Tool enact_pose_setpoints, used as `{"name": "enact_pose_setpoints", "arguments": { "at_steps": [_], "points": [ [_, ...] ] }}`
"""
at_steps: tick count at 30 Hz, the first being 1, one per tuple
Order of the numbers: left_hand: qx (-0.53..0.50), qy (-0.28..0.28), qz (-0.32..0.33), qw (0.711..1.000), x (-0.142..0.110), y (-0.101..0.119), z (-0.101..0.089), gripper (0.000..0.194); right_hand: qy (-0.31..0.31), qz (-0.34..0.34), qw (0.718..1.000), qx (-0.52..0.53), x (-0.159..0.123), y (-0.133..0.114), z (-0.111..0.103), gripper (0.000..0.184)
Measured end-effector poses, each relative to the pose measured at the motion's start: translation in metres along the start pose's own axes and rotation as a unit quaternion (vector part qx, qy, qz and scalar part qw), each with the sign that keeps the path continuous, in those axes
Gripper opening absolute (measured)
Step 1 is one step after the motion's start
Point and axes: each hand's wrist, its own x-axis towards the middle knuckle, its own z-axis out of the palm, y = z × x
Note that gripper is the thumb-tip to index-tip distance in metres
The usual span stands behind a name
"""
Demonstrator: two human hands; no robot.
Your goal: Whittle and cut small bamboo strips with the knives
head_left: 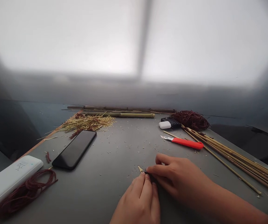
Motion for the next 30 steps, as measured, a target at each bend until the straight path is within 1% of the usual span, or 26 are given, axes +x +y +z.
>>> {"name": "enact_pose_setpoints", "arguments": {
  "at_steps": [4,7,12,17,20,25,28,30],
  "points": [
    [-0.011,-0.035,0.019,0.999,-0.001,-0.001,-0.002,0.043,0.016,-0.001,1.0,-0.01,0.0,-0.003,0.003,0.024],
    [-0.026,-0.056,0.002,0.998,0.004,-0.001,-0.007,0.043,0.029,-0.004,0.999,-0.016,0.001,-0.005,0.004,0.025],
    [-0.011,-0.043,0.019,0.999,0.011,0.0,-0.014,0.043,0.058,-0.007,0.998,-0.014,0.01,-0.006,0.014,0.024],
    [-0.037,-0.052,-0.003,0.998,0.01,0.0,-0.012,0.043,0.071,0.002,0.997,-0.033,0.019,-0.006,0.023,0.027],
    [-0.063,-0.062,-0.028,0.996,0.006,0.0,-0.007,0.043,0.053,0.005,0.998,-0.029,0.02,-0.006,0.017,0.025],
    [-0.079,-0.068,-0.046,0.994,-0.002,0.0,0.002,0.043,0.011,-0.028,1.0,0.005,0.009,-0.004,-0.002,0.023],
    [-0.077,-0.078,-0.039,0.993,-0.004,0.0,0.003,0.044,0.003,-0.019,1.0,-0.001,0.004,-0.002,-0.004,0.022],
    [-0.076,-0.074,-0.041,0.994,-0.004,0.001,0.002,0.044,0.005,-0.009,1.0,0.005,0.003,-0.003,-0.002,0.022]
  ]
}}
